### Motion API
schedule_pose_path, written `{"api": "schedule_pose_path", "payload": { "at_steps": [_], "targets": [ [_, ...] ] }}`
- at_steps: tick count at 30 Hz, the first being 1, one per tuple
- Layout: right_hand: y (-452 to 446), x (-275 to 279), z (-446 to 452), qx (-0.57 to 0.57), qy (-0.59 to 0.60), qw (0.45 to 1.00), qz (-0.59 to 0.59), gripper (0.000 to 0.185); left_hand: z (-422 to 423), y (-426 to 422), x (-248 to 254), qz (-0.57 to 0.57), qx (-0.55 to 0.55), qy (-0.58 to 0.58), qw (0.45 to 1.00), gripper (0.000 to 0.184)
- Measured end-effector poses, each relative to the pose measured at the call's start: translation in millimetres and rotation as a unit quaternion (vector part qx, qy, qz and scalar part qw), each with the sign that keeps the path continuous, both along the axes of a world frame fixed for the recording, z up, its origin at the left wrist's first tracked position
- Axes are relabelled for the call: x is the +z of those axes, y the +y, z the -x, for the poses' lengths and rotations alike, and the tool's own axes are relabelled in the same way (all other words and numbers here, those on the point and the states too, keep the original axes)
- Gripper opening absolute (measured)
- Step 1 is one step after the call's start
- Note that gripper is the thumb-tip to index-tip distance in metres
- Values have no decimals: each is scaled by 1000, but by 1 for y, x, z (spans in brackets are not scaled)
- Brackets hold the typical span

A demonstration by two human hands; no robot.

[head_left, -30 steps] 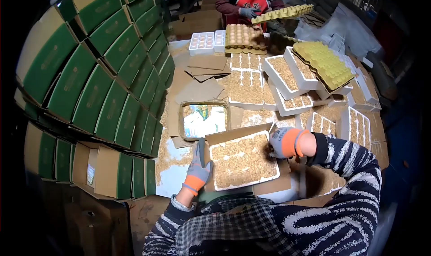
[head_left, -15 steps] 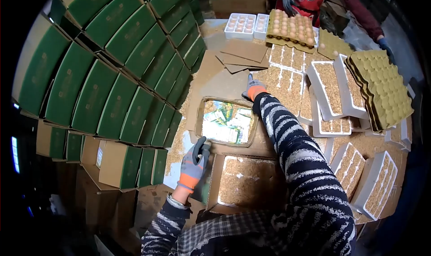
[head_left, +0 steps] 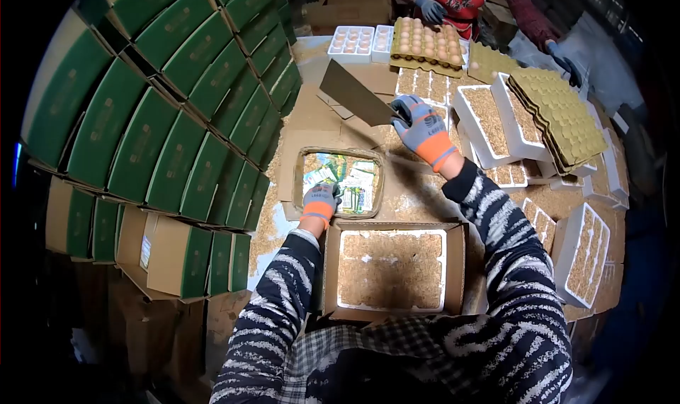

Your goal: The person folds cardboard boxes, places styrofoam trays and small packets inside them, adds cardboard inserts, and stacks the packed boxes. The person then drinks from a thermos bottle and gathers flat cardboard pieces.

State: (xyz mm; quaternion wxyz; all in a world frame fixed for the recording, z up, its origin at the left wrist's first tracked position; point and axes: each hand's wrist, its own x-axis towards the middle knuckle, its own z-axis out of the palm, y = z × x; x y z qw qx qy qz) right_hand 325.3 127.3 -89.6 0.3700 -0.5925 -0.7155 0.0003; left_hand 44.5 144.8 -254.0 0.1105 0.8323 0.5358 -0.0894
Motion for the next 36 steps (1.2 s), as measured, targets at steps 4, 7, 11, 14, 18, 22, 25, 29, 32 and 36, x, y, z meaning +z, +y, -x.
{"api": "schedule_pose_path", "payload": {
  "at_steps": [4, 7, 11, 14, 18, 22, 25, 29, 32, 36],
  "targets": [
    [-118, 85, 17, 59, -149, 987, 22, 30, 32, 5, -28, 116, 168, -320, 925, 26],
    [-197, 87, 59, 86, -203, 959, 180, 33, 38, -23, 40, 40, 173, -374, 910, 19],
    [-248, 30, 124, 167, -167, 906, 351, 35, 47, -54, 89, 8, 141, -606, 783, 16],
    [-246, -2, 165, 204, -115, 884, 405, 35, 35, -115, 174, -152, -34, -585, 796, 15],
    [-248, -22, 176, 229, -26, 868, 440, 29, 12, -166, 169, -169, -285, -269, 904, 24],
    [-266, 2, 143, 289, 59, 863, 409, 24, -2, -171, 117, -21, -362, 52, 930, 44],
    [-277, 36, 107, 82, -96, 965, 231, 32, 6, -178, 144, 36, -367, -4, 929, 67],
    [-299, 30, 52, -61, -92, 991, 69, 53, 42, -201, 195, -4, -268, -400, 876, 62],
    [-321, -21, 11, -106, 199, 964, 140, 70, 87, -178, 134, 150, -18, -602, 784, 58],
    [-316, -102, -6, -47, 455, 824, 333, 93, 84, -186, 45, 401, 132, -547, 722, 69]
  ]
}}
